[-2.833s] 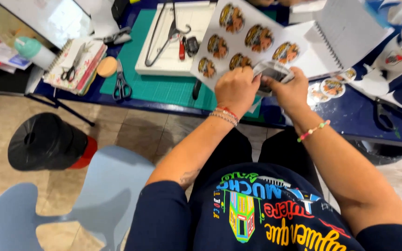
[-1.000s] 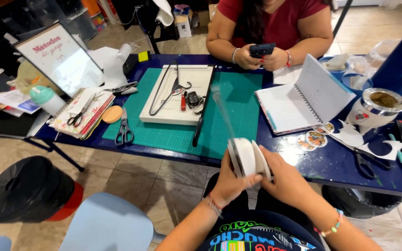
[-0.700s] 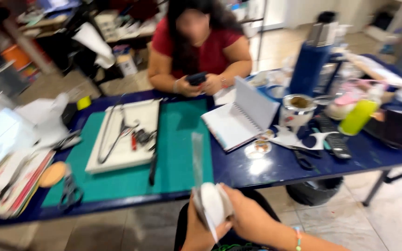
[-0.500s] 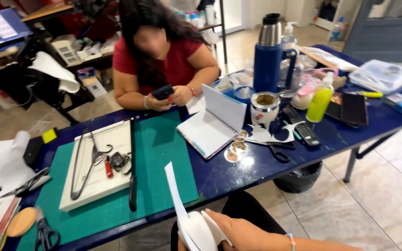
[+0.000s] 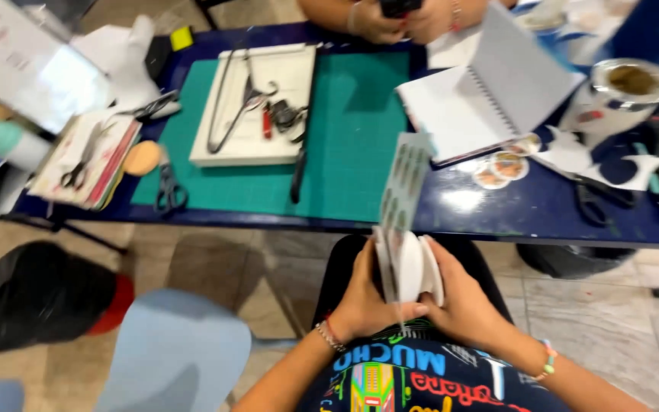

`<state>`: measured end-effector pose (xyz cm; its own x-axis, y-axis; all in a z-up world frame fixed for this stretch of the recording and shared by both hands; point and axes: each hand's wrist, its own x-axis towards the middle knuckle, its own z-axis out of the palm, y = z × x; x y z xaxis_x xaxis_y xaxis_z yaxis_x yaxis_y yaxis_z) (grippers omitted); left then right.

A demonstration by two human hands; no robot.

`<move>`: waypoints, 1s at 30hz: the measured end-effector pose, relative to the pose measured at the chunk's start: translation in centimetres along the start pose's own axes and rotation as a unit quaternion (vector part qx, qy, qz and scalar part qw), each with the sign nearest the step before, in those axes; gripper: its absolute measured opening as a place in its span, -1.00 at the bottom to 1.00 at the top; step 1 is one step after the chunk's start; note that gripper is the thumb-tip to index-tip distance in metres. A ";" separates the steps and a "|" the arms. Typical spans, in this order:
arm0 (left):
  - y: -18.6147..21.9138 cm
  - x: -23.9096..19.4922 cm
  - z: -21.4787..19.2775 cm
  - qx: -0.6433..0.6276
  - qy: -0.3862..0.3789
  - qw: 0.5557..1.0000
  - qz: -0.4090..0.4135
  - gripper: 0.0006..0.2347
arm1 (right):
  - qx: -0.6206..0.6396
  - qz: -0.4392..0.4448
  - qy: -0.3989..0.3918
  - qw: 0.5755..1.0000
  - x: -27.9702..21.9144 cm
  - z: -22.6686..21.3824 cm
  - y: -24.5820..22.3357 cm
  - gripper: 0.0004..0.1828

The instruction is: Using a manual circle punch to cut out stickers from a printed sheet

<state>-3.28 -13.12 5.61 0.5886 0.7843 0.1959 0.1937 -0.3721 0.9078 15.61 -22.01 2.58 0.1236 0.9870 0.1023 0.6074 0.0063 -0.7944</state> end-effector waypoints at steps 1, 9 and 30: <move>0.4 -0.2 -0.3 0.003 0.007 1.000 -0.006 0.02 | 0.004 -0.004 -0.009 1.000 0.3 -0.3 -1.2 0.02; -1.2 -0.2 -3.2 -0.293 -0.253 0.921 -0.051 0.07 | 0.132 0.010 -0.010 0.991 0.2 -1.6 -3.0 -0.24; 0.0 0.5 0.2 -0.143 -0.003 0.987 -0.066 -0.23 | 0.176 0.039 0.060 0.982 -0.1 0.9 0.2 -0.44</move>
<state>-2.79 -12.82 5.65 0.5769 0.8141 0.0668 0.0403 -0.1101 0.9931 15.01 -21.94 1.92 0.2630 0.9609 0.0866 0.2864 0.0080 -0.9581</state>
